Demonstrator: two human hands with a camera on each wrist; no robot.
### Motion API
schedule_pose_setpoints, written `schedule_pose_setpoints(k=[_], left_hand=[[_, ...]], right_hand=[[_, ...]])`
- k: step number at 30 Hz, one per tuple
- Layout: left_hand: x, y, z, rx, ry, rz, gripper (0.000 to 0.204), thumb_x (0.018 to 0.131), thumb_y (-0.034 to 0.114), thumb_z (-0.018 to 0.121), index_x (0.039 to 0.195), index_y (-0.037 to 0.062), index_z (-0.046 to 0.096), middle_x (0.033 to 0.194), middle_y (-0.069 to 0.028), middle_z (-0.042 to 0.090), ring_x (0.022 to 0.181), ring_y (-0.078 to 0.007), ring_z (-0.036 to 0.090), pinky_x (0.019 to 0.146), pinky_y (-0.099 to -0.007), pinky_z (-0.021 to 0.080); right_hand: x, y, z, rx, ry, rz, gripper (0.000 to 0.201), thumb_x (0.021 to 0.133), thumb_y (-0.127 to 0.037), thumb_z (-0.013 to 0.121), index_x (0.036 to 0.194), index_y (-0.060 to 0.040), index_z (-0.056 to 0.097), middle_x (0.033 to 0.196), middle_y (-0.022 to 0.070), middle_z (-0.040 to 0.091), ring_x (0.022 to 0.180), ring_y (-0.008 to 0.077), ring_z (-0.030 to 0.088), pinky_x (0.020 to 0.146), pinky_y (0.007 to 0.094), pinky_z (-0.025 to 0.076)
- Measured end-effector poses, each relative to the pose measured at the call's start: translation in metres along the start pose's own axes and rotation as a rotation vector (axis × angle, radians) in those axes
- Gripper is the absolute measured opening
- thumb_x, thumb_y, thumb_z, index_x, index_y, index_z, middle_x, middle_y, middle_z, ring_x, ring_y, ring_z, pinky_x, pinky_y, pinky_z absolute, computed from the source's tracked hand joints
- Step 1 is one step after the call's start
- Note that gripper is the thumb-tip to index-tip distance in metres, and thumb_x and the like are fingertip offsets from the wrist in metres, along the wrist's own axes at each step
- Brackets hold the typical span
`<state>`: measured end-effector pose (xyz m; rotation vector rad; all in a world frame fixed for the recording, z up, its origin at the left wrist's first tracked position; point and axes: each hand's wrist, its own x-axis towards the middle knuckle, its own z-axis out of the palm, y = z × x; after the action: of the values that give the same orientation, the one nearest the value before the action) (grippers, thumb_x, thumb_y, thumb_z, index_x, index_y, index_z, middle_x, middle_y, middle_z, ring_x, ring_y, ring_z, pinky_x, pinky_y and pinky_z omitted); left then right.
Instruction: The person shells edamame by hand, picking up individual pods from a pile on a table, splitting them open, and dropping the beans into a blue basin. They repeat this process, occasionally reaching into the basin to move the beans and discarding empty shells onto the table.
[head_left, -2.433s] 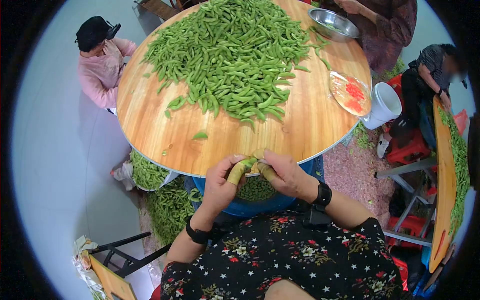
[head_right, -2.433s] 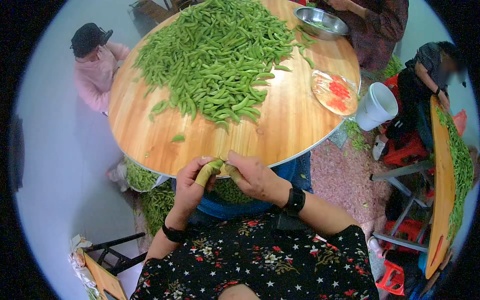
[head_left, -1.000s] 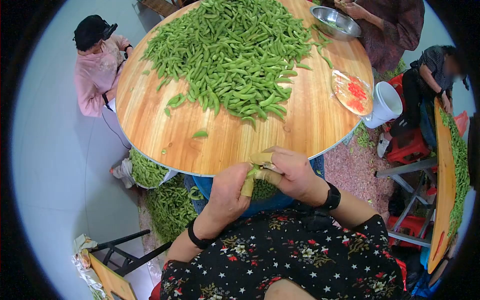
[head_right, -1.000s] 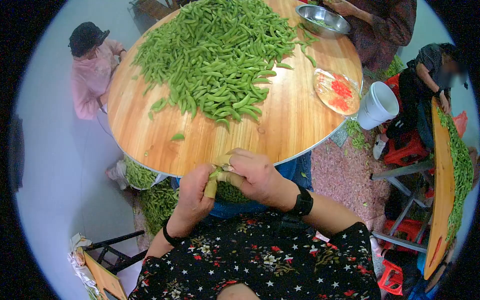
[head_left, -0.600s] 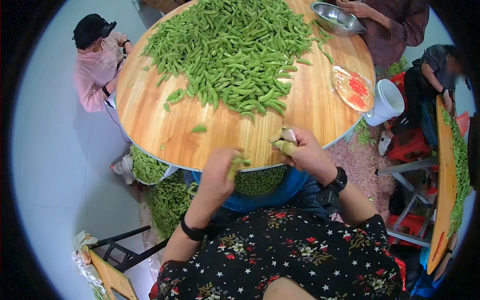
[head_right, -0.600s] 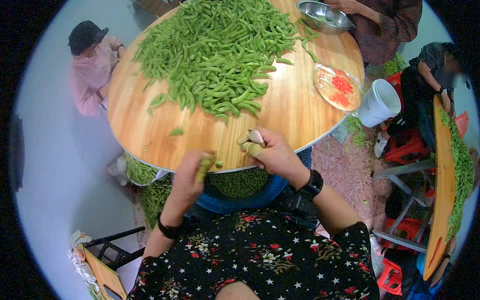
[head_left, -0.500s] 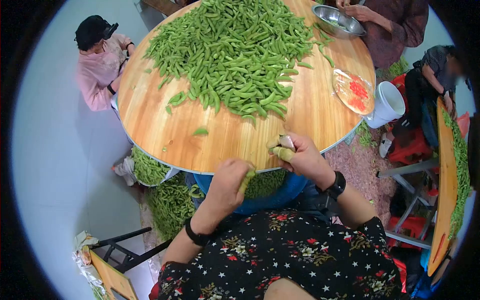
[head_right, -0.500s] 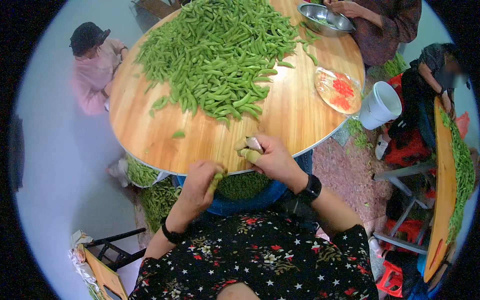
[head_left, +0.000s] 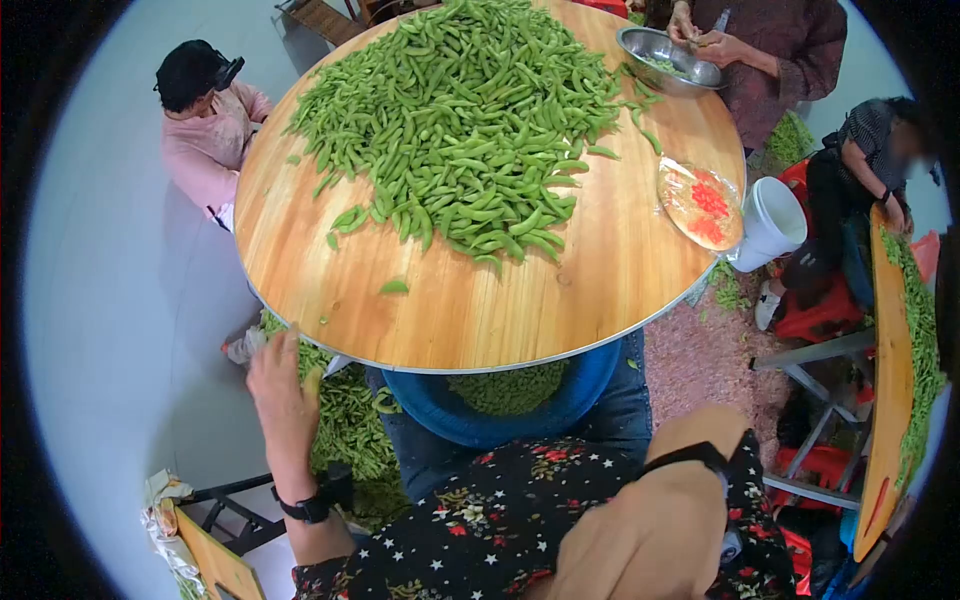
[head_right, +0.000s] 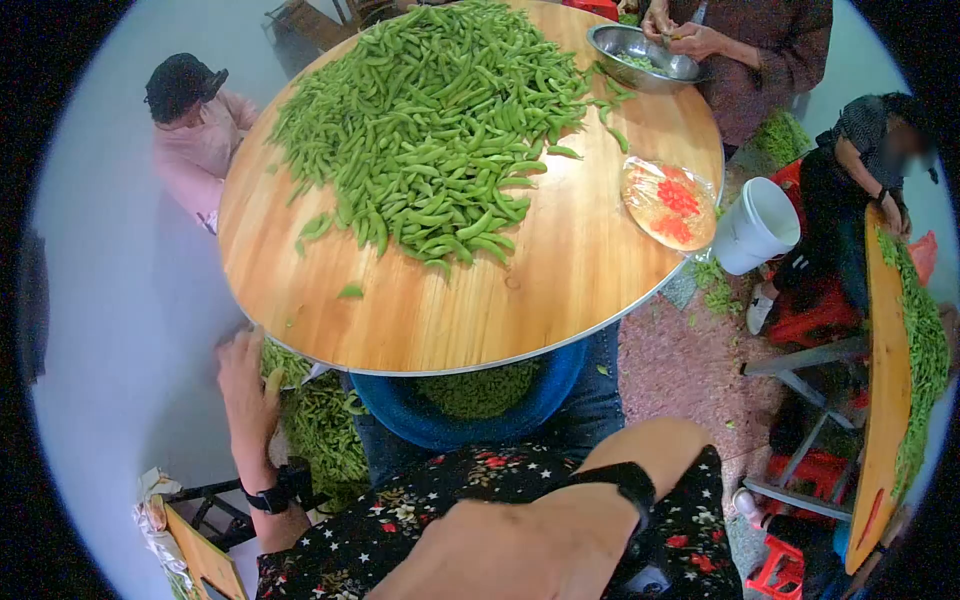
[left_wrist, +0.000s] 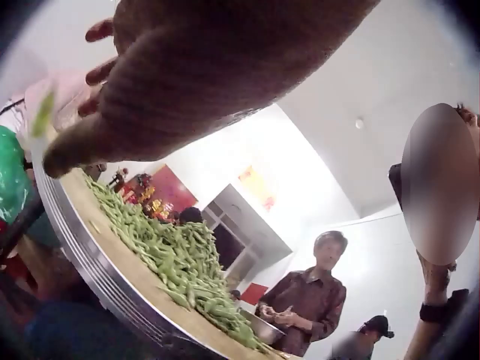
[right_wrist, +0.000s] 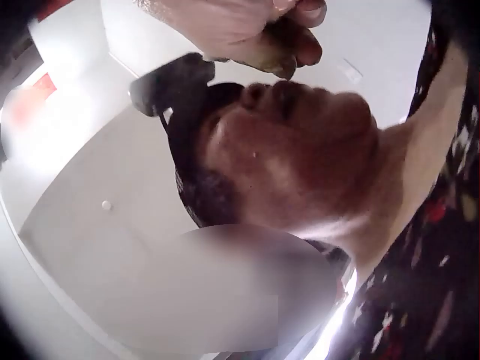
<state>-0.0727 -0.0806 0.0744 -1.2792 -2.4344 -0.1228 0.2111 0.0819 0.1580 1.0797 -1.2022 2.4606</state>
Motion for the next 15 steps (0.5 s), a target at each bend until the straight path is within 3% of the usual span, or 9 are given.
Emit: schedule_pose_setpoints(k=[1, 4, 7, 9, 11, 13, 15], left_hand=[[0.004, 0.007, 0.001, -0.231, 0.029, 0.070, 0.041, 0.078, 0.009, 0.065, 0.117, 0.0026, 0.057, 0.112, -0.0182, 0.057, 0.104, -0.0349, 0.053, 0.088, -0.0421, 0.043], [0.028, 0.027, 0.035, -0.477, 0.067, 0.096, 0.036, 0.080, 0.011, 0.065, 0.114, 0.0022, 0.060, 0.111, -0.0198, 0.058, 0.104, -0.0352, 0.055, 0.089, -0.0402, 0.045], [0.056, 0.046, 0.058, -0.525, 0.104, 0.153, 0.031, 0.079, 0.010, 0.065, 0.109, 0.0022, 0.061, 0.109, -0.0187, 0.059, 0.103, -0.0352, 0.055, 0.088, -0.0397, 0.045], [0.061, 0.045, 0.073, -0.580, -0.200, 0.191, 0.025, 0.082, 0.009, 0.061, 0.106, 0.0019, 0.061, 0.110, -0.0167, 0.060, 0.104, -0.0344, 0.056, 0.086, -0.0377, 0.045], [0.057, 0.051, 0.066, -0.581, -0.202, 0.159, 0.022, 0.083, 0.009, 0.060, 0.103, 0.0017, 0.062, 0.105, -0.0162, 0.062, 0.101, -0.0340, 0.058, 0.084, -0.0376, 0.046], [0.047, 0.060, 0.056, -0.578, -0.203, 0.126, 0.019, 0.083, 0.008, 0.059, 0.101, 0.0015, 0.062, 0.101, -0.0158, 0.063, 0.097, -0.0336, 0.060, 0.082, -0.0376, 0.047], [0.032, 0.071, 0.048, -0.858, -0.053, 0.138, 0.016, 0.084, 0.005, 0.058, 0.098, 0.0020, 0.063, 0.092, -0.0153, 0.065, 0.089, -0.0330, 0.062, 0.078, -0.0357, 0.048]], right_hand=[[0.009, 0.005, 0.008, 0.067, 0.030, -0.092, 0.027, 0.092, -0.023, 0.058, 0.092, 0.0044, 0.063, 0.098, 0.0191, 0.064, 0.084, 0.0326, 0.065, 0.067, 0.0355, 0.053], [0.015, 0.007, 0.006, 0.064, -0.049, -0.092, 0.030, 0.093, -0.024, 0.056, 0.093, 0.0043, 0.063, 0.099, 0.0192, 0.064, 0.086, 0.0343, 0.065, 0.070, 0.0362, 0.053], [0.014, 0.019, 0.011, 0.020, -0.047, -0.117, 0.031, 0.093, -0.028, 0.057, 0.094, 0.0015, 0.064, 0.100, 0.0199, 0.064, 0.088, 0.0350, 0.065, 0.071, 0.0366, 0.053], [0.011, 0.021, 0.008, 0.014, -0.019, -0.156, 0.031, 0.093, -0.031, 0.057, 0.094, -0.0009, 0.065, 0.101, 0.0205, 0.064, 0.088, 0.0353, 0.065, 0.072, 0.0372, 0.053], [0.005, 0.003, -0.007, -0.333, -0.102, 0.169, 0.020, 0.090, -0.022, 0.058, 0.097, -0.0031, 0.057, 0.092, 0.0113, 0.063, 0.080, 0.0300, 0.064, 0.069, 0.0344, 0.051], [0.000, -0.006, -0.015, -0.343, -0.010, 0.476, 0.021, 0.096, -0.019, 0.051, 0.091, 0.0003, 0.059, 0.096, 0.0149, 0.063, 0.089, 0.0319, 0.064, 0.079, 0.0389, 0.051], [-0.022, 0.022, -0.044, -0.771, 0.139, 0.532, 0.016, 0.094, -0.016, 0.052, 0.090, -0.0006, 0.055, 0.088, 0.0129, 0.062, 0.079, 0.0291, 0.064, 0.070, 0.0375, 0.051]])
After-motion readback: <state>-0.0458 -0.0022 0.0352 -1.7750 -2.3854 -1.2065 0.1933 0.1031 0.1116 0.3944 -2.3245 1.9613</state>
